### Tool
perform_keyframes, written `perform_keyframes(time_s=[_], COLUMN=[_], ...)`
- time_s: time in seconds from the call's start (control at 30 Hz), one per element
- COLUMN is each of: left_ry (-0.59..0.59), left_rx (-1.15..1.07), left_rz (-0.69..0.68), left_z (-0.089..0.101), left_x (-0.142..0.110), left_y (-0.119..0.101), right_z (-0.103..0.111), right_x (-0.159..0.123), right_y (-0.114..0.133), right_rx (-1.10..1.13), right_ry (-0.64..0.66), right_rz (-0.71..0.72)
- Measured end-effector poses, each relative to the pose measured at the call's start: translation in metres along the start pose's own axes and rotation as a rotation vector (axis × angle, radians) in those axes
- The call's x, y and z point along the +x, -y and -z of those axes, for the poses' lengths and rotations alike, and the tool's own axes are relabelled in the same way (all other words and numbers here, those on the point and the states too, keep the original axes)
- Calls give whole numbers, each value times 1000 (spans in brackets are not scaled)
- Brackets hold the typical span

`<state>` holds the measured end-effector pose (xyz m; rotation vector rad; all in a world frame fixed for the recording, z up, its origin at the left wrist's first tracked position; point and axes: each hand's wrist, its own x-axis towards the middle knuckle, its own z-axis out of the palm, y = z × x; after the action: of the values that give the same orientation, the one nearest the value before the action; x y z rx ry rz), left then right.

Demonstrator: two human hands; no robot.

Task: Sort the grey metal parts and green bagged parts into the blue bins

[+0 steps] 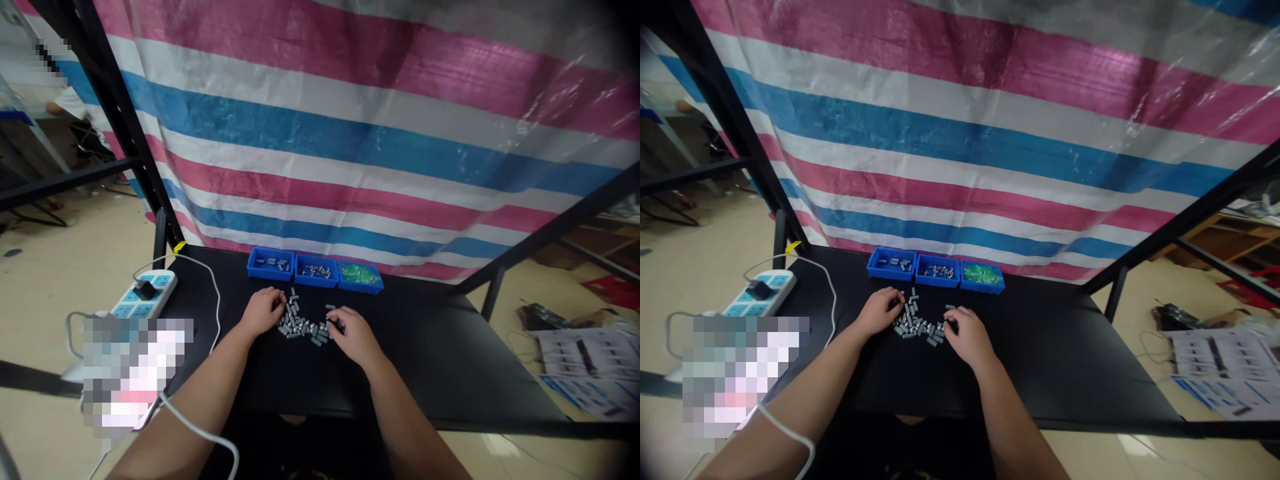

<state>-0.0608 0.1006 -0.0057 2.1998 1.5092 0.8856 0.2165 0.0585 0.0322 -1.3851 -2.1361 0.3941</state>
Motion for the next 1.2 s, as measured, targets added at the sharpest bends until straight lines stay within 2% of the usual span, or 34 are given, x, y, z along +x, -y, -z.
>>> perform_keyframes(time_s=[0.17, 0.43, 0.63, 0.87, 0.97, 1.1, 1.2], left_ry=[6, 4, -4, -4, -3, -1, -4], left_rx=[5, 12, 4, -4, -8, -3, -10], left_rz=[12, 7, -2, 2, 2, -5, -14], left_z=[0, 0, 0, -1, -1, -1, 0], left_x=[0, 0, 0, -1, 0, -1, -2], left_y=[0, 1, 0, 1, 1, 1, 1], right_z=[3, -6, -10, 0, -1, -18, -30], right_x=[-19, -14, -3, 33, 58, 103, 136], right_y=[13, 9, 7, 8, 13, 29, 44], right_rx=[-10, -116, -176, -89, -15, 122, 236], right_ry=[167, 161, 123, 205, 136, -92, -208], right_rz=[96, 113, 173, 304, 269, 245, 190])
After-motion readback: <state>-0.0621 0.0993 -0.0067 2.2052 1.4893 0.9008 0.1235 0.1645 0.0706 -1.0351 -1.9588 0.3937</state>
